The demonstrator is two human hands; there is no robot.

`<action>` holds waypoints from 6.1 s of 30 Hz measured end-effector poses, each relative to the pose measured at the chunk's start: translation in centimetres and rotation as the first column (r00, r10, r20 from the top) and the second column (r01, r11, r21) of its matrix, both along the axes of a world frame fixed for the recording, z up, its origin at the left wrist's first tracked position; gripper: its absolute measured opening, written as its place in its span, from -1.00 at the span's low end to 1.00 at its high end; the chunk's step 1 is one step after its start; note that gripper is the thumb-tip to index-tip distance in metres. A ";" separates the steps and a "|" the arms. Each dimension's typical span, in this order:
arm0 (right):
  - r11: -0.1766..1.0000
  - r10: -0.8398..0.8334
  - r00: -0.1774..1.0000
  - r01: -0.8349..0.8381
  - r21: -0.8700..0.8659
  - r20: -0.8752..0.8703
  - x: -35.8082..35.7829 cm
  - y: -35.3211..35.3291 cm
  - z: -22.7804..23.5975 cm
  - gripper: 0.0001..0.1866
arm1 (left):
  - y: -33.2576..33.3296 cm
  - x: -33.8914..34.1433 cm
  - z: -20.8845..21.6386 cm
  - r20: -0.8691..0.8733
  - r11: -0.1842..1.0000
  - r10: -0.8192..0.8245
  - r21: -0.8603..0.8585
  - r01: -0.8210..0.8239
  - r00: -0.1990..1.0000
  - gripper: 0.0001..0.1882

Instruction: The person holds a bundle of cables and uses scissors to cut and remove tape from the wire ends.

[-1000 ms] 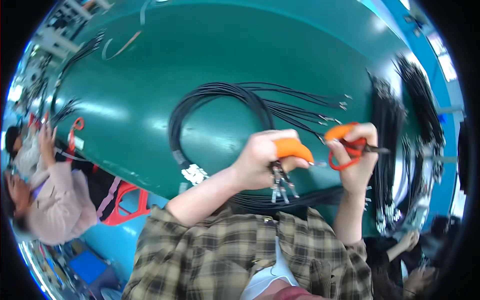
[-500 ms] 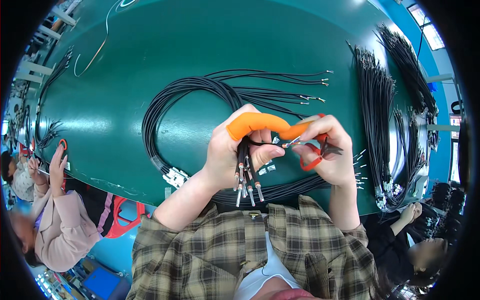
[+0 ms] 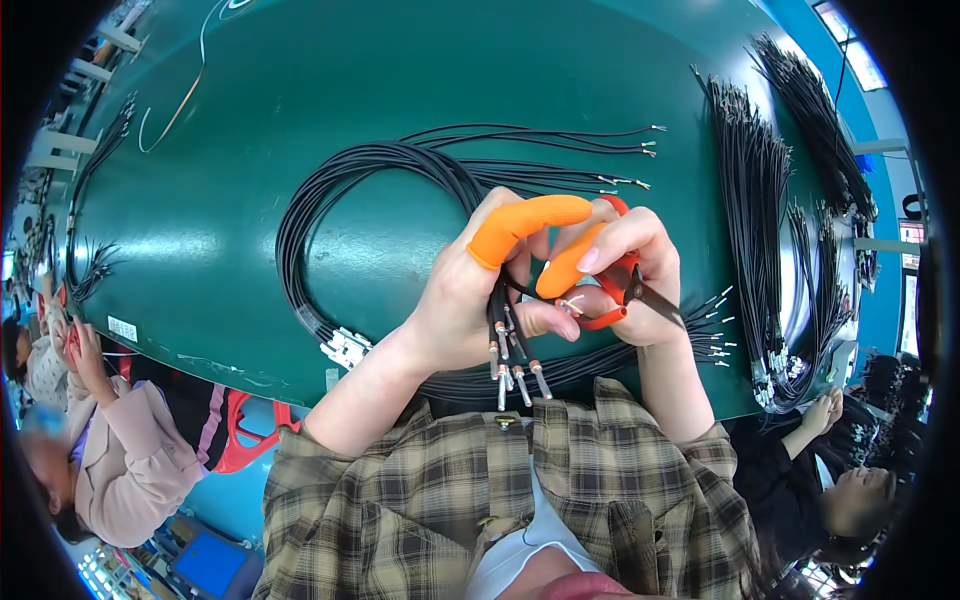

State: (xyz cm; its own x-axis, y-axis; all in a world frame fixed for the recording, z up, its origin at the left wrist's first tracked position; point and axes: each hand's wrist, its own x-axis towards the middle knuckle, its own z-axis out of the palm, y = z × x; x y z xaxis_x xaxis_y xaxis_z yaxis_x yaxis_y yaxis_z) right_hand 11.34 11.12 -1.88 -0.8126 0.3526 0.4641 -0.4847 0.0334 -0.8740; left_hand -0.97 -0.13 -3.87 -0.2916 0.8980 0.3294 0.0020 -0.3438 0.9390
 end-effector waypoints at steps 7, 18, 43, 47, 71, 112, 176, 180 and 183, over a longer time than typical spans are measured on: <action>0.981 0.120 0.988 -0.133 0.138 0.101 0.1 1.1 1.2 -0.60 | -0.2 -0.4 0.4 -0.005 0.996 -0.038 -0.078 0.038 0.999 -0.18; 0.961 0.237 0.955 -0.257 0.104 0.178 0.0 1.7 1.7 -0.64 | 0.0 -0.3 -0.3 -0.043 0.998 -0.037 -0.043 0.035 0.998 -0.09; 0.955 -0.045 0.995 0.068 -0.289 0.087 -0.4 0.2 -0.2 -0.63 | -0.3 -0.2 1.6 0.047 0.980 0.199 0.000 -0.199 0.979 -0.58; 0.967 -0.016 0.993 0.045 -0.249 0.116 -0.4 0.0 -0.2 -0.63 | -0.1 -0.6 1.4 -0.120 0.968 0.237 0.117 -0.223 0.964 -0.62; 0.864 -0.378 0.926 0.347 0.365 0.015 0.3 0.4 0.1 -0.56 | -0.2 -1.1 2.1 -0.148 0.988 0.145 0.079 -0.135 0.978 -0.88; 0.913 -0.366 0.895 0.398 -0.086 0.256 1.4 -1.3 2.9 -0.62 | -1.5 0.1 3.3 -0.121 0.991 0.129 0.052 -0.124 0.984 -0.88; 0.808 -0.589 0.767 0.550 0.213 0.254 2.8 1.3 1.7 -0.67 | -0.3 -0.4 1.5 -0.240 0.938 0.313 0.230 -0.259 0.919 -0.89; 0.779 -0.626 0.659 0.553 0.297 0.416 5.2 6.4 -0.9 -0.72 | -1.0 -0.3 1.2 0.184 0.894 0.316 0.270 -0.357 0.931 -0.87; 0.798 -0.602 0.505 0.388 0.460 0.619 5.2 8.0 -2.3 -0.74 | -0.9 -0.1 1.3 0.052 0.915 0.334 0.224 -0.337 0.941 -0.86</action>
